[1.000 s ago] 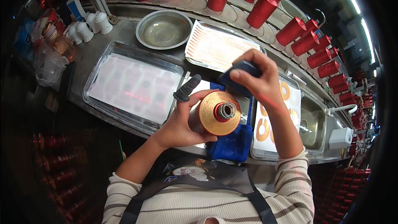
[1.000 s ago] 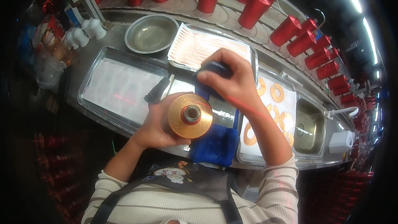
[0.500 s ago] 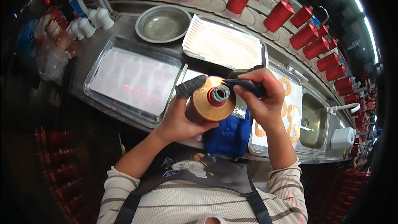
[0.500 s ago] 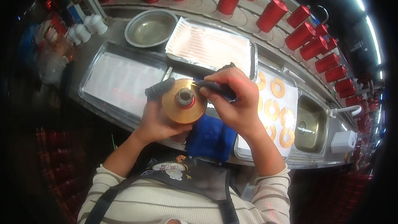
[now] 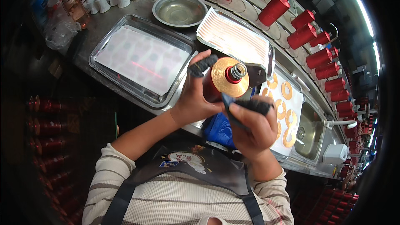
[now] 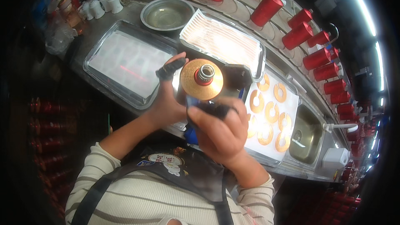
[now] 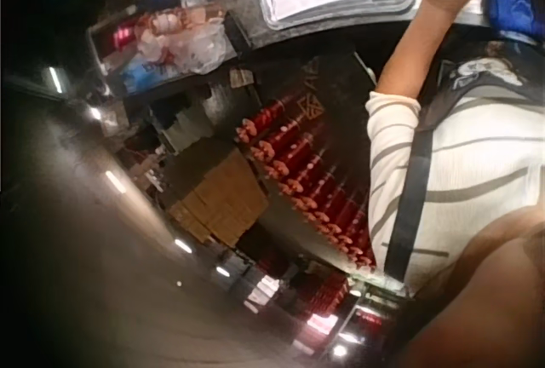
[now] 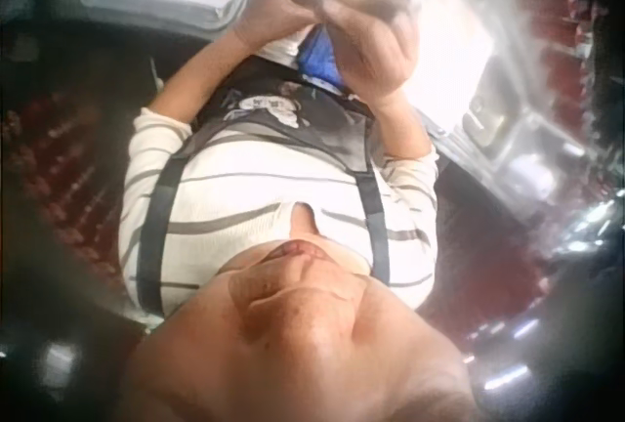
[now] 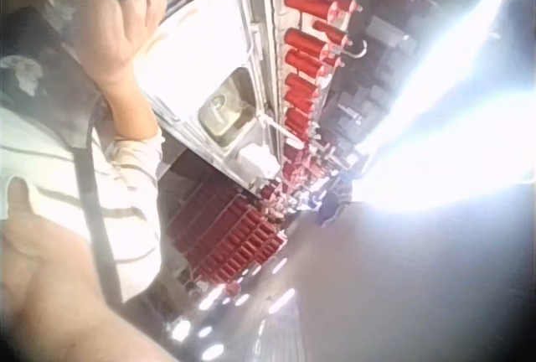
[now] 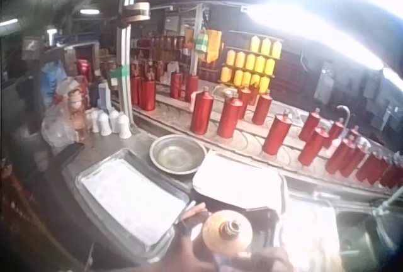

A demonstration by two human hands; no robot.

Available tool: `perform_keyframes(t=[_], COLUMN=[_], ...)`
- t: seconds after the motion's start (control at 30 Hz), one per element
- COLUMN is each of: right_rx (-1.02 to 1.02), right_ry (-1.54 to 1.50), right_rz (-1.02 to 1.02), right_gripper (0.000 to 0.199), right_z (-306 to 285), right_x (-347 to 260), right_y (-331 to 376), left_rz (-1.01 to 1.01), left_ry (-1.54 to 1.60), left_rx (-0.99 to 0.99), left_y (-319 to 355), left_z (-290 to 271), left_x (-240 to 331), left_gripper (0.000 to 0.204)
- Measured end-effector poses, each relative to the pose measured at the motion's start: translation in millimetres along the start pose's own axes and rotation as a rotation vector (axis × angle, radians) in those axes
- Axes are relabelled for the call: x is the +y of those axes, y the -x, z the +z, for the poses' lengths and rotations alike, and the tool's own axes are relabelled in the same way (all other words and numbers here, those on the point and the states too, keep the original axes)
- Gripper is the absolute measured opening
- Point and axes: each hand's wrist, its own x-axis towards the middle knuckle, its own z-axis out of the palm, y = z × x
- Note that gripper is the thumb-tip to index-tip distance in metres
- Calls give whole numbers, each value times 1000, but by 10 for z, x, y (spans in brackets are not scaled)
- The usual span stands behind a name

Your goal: The person applies round paper labels to the neck and body of red cylindrical cans. They peel each label from a sheet, position it on the can, and smooth it down with their fingers. The cans are handled one at a time on a stainless steel work surface.

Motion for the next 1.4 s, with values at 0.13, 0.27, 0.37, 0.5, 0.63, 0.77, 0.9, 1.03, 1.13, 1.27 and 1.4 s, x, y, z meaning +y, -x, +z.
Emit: perform_keyframes(t=[0.13,0.27,0.37,0.5,0.63,0.77,0.9,1.03,1.13,1.27,1.4], right_rx=[-143,26,-119,9,-101,85,37,-428,-465,-333,-113], right_ry=[9,64,-48,-18,-265,-462,-510,-586,-316,-649,-269], right_rz=[-172,-7,-92,58,271,825,861,690,583,623,607], right_gripper=[40,35,36,34,27,20,21,23,27,16,15], right_z=[131,100,68,-5,-104,-78,-70,177,321,88,33], right_x=[58,112,94,188,105,533,969,1070,1221,1039,1117], right_y=[7,-61,-14,12,129,30,-230,-841,-953,-761,-473], left_rz=[-198,-95,-84,-20,41,-28,-114,-246,-258,-166,5], left_ry=[241,91,164,145,115,92,83,150,231,206,205], left_rx=[-191,-64,-154,-130,-83,-141,-253,-359,-408,-367,-310], left_y=[45,80,44,80,66,-1,-101,-108,-110,-137,-90], left_z=[32,82,85,87,82,-31,-126,-169,-175,-162,-135], left_x=[-170,-117,-214,-181,-217,-118,-76,-156,-212,-145,-223], left_gripper=[92,90,89,86,88,93,97,106,107,100,96])
